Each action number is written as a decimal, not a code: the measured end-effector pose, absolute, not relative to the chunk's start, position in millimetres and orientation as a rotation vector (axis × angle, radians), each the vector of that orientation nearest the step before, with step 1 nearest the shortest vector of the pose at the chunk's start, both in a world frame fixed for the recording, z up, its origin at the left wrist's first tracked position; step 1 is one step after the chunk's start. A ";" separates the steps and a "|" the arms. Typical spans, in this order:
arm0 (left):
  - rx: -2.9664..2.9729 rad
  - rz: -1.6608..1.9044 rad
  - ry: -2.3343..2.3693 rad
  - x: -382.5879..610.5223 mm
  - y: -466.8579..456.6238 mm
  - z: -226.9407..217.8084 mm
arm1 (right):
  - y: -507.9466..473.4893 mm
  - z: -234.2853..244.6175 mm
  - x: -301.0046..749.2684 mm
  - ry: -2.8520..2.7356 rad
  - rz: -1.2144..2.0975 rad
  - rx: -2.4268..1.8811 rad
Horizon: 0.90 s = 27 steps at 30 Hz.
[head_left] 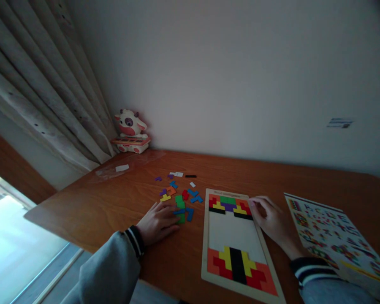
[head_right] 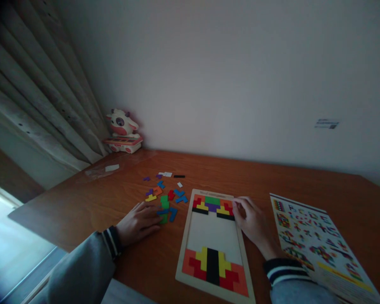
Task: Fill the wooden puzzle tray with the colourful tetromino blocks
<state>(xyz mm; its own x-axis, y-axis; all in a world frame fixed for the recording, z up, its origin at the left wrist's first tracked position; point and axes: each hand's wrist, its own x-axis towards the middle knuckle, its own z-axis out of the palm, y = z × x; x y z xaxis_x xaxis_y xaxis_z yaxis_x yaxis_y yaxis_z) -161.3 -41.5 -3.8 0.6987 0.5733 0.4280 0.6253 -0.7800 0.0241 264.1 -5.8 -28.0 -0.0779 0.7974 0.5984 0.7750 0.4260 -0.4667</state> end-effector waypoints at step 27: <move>-3.025 -0.872 -0.694 -118.7 -31.0 -4.5 | -12.4 -15.6 266.8 -1.738 0.069 -1.239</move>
